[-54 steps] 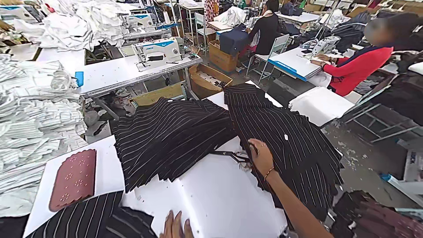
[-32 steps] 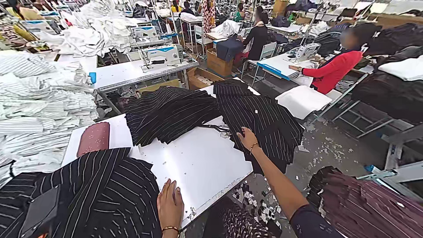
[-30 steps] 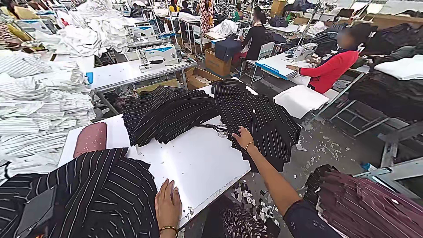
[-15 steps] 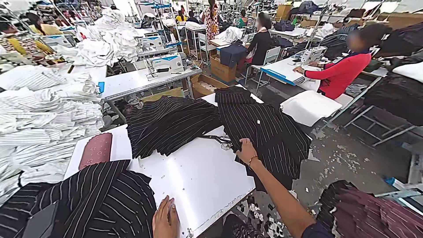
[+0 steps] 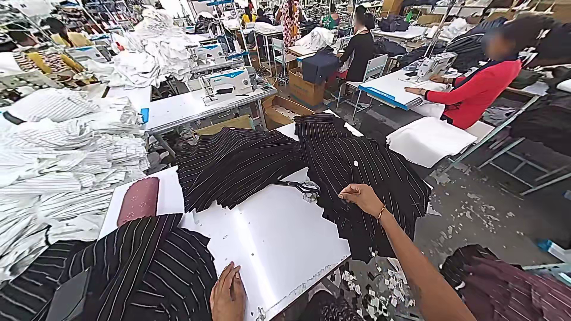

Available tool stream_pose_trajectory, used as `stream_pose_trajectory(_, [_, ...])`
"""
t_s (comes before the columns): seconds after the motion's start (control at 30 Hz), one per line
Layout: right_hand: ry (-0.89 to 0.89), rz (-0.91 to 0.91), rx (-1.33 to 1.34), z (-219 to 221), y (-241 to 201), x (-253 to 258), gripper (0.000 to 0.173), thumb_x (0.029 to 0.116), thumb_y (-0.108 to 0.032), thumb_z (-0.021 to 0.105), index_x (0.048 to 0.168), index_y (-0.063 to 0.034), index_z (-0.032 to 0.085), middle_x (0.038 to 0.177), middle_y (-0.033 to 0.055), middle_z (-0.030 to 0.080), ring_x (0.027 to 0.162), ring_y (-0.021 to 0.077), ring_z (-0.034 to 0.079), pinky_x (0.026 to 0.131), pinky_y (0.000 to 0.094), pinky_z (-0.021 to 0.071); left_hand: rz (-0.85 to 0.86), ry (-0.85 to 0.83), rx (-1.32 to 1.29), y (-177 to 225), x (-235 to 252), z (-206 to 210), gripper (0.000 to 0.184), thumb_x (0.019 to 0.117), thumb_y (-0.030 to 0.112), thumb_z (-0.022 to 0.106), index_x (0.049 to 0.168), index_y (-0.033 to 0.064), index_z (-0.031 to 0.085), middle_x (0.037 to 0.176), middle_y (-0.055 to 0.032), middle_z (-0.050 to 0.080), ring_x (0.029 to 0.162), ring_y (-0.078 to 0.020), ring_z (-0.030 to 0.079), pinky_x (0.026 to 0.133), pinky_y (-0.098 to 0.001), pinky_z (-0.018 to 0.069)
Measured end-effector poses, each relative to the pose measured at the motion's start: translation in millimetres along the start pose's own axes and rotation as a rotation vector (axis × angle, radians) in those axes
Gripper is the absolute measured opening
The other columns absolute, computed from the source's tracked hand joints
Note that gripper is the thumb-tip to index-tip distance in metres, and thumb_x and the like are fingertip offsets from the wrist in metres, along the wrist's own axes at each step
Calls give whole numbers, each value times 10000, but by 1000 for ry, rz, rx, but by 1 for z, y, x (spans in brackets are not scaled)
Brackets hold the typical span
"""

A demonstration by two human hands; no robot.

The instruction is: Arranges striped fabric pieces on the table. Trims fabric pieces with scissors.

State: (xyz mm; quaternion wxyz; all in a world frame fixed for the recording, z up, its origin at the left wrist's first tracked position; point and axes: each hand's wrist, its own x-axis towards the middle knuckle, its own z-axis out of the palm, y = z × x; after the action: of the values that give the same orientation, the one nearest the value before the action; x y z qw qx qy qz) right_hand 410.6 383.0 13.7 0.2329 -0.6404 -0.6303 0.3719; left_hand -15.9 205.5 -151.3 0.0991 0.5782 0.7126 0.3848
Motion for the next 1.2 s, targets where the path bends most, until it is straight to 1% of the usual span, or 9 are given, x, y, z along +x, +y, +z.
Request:
stream_pose_trajectory(0.1, [-141,107,-150,11,4,7,197,971,-168,705,1104,-28,743,1007,100,749,894,161,700,886,365,544,5,13,14,1,-1,2,331,1005,124,478,1114,-46,742,1304,-250,665,1272,-472,590,1118,-644,363])
stream_pose_trajectory(0.27, [116,108,-203,43,-7,21,325,1037,-182,583,1310,-16,644,1279,181,672,1151,274,665,1031,417,499,10,49,8,1,0,4,340,1006,149,482,1105,-38,748,1299,-238,672,1266,-469,595,1111,-632,377])
stream_pose_trajectory(0.43, [99,97,-462,97,-10,30,905,839,-295,822,1584,-94,348,1666,184,256,1492,384,338,1141,569,361,-10,71,3,1,-2,6,360,1003,184,474,1087,-24,756,1291,-221,682,1258,-447,607,1115,-608,388])
stream_pose_trajectory(0.53, [197,171,-423,104,-7,31,783,851,-166,759,1536,-51,397,1595,219,365,1409,396,448,1084,540,437,-21,60,-9,1,-5,6,349,1002,171,482,1098,-25,754,1308,-226,671,1275,-447,595,1124,-609,379])
stream_pose_trajectory(0.67, [230,232,-113,86,4,33,763,906,-288,772,1499,11,396,1453,261,502,1222,364,607,1019,478,504,-19,60,-8,0,-8,5,333,989,156,497,1091,-31,754,1302,-222,675,1266,-453,599,1114,-625,382])
stream_pose_trajectory(0.77, [102,228,-119,77,9,37,459,969,-303,707,1320,-18,629,1214,181,704,1150,310,666,1026,494,492,-14,51,-19,-2,-8,5,320,986,144,509,1104,-29,751,1312,-224,669,1270,-454,595,1115,-626,378])
stream_pose_trajectory(0.87, [103,220,-128,73,8,38,293,1009,-272,649,1171,-38,719,1134,164,721,1091,288,670,995,483,486,6,18,-13,-4,-8,4,333,992,152,497,1125,-28,743,1326,-226,661,1282,-456,584,1117,-633,367])
stream_pose_trajectory(1.07, [245,153,-83,79,-1,55,466,1028,-155,592,1453,17,508,1459,241,541,1321,337,568,1128,440,437,-4,5,-29,0,-8,1,325,994,134,502,1133,-44,735,1325,-241,656,1290,-468,573,1118,-642,357])
stream_pose_trajectory(1.2, [140,278,-225,89,-12,82,579,1008,-279,631,1499,-24,458,1425,209,577,1344,361,539,1106,536,434,-29,-29,-41,0,-7,-1,310,999,110,511,1150,-53,727,1343,-245,644,1314,-467,555,1141,-638,335])
